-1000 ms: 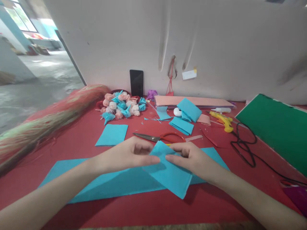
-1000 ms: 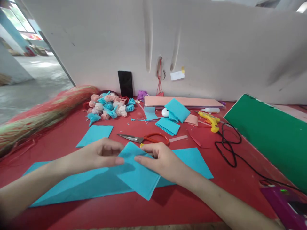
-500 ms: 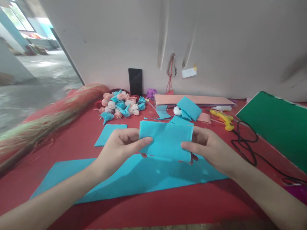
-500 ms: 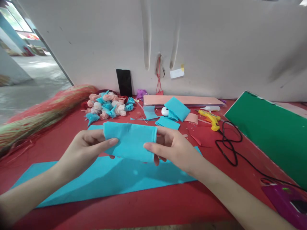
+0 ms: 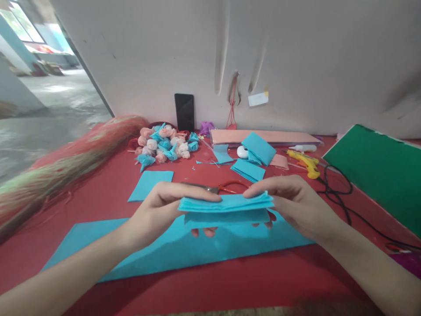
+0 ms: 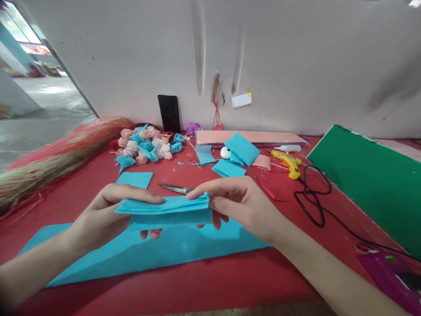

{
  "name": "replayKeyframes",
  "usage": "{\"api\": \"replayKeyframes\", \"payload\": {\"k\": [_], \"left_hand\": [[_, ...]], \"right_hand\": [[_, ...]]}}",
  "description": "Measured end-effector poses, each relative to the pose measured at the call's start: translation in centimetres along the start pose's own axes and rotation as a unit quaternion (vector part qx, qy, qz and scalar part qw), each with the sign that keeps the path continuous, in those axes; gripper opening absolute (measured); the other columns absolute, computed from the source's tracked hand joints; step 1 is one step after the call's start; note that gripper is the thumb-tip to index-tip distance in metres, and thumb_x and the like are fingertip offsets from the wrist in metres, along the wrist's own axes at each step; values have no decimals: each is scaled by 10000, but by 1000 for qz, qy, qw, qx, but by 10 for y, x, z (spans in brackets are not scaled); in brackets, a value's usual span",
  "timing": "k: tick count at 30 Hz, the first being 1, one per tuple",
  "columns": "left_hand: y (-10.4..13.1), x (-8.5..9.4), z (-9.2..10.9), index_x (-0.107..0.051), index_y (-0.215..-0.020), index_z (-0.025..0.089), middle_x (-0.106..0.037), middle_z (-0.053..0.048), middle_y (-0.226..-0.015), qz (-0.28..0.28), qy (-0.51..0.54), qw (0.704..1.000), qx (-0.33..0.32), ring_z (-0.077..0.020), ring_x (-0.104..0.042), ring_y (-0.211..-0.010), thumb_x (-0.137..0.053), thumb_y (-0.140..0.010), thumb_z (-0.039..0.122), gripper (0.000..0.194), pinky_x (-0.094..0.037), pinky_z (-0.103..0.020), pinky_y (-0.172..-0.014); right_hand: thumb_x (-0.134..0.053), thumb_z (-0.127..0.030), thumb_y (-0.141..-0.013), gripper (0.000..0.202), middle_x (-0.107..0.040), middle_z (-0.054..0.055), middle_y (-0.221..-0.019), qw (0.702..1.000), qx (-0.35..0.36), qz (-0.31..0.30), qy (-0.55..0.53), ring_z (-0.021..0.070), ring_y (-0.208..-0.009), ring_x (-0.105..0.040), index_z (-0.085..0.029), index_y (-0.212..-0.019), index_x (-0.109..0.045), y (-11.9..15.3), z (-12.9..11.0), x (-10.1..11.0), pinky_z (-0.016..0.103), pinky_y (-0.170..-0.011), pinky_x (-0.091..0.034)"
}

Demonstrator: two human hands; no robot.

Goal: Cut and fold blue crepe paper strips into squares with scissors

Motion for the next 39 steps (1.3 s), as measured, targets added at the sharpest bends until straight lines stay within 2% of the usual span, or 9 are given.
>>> {"api": "replayKeyframes", "payload": {"k": [3,8,15,22,29,34,36,39], "left_hand": [[2,0,2,-781,-789,245,-727,-50,-653,-20,-10,1000,-11,-210,-688,-583,-678,-773,434,216,-535,-243,-480],[4,4,-2,-759,-919,225,-740,-54,-761,-106,-7,991,-82,-167,-686,-633,-563,-888,275,205,-555,-218,-565],[6,7,1,-755,-933,248,-719,-42,-790,-140,-57,981,-118,-155,-669,-664,-519,-906,252,237,-539,-202,-602],[8,5,2,-751,-900,287,-663,-39,-730,-142,-94,978,-123,-133,-617,-620,-480,-923,249,275,-498,-209,-581],[7,6,4,-739,-833,221,-626,-45,-707,-159,-148,963,-159,-109,-551,-575,-459,-926,262,298,-436,-193,-533],[5,6,4,-707,-794,193,-618,-41,-732,-168,-161,959,-163,-116,-565,-623,-434,-853,82,301,-456,-205,-589],[5,6,4,-696,-775,178,-618,-39,-721,-167,-169,955,-176,-107,-560,-612,-420,-799,25,317,-452,-195,-580],[4,7,4,-687,-756,173,-616,-22,-715,-152,-191,951,-188,-86,-560,-600,-400,-737,-21,346,-444,-165,-575]], "right_hand": [[-567,-152,-811,253,-648,-33,-624,1000,16,-5,-8,88,-482,-568,-322,-809,-755,2,1,2,224,-455,-396],[-572,-131,-804,236,-664,-24,-638,997,52,-48,-41,88,-495,-563,-279,-813,-756,2,3,3,207,-456,-414],[-593,-295,-856,183,-622,1,-659,991,53,-89,-85,84,-522,-504,-243,-773,-747,2,0,0,217,-473,-404],[-584,-300,-867,205,-589,-4,-647,987,76,-103,-101,71,-518,-497,-216,-743,-725,3,2,0,209,-470,-382],[-537,-162,-867,237,-523,-14,-626,986,62,-116,-101,67,-513,-505,-189,-668,-664,2,3,-3,206,-464,-367],[-503,-92,-838,237,-498,-19,-635,985,61,-111,-116,67,-503,-510,-168,-645,-619,0,6,-3,204,-461,-387],[-492,-107,-829,233,-487,-19,-630,984,56,-112,-126,71,-494,-516,-156,-626,-595,-1,5,-3,212,-464,-397],[-478,-184,-835,254,-467,-17,-634,982,13,-111,-153,96,-495,-557,-144,-596,-553,-3,6,-3,239,-479,-422]]}}
Point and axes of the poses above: each hand's wrist, its own y-axis away from the middle knuckle, its own x-axis out of the back of the hand, z = x × y, the point moved 1 cm from there along -y, towards the middle knuckle
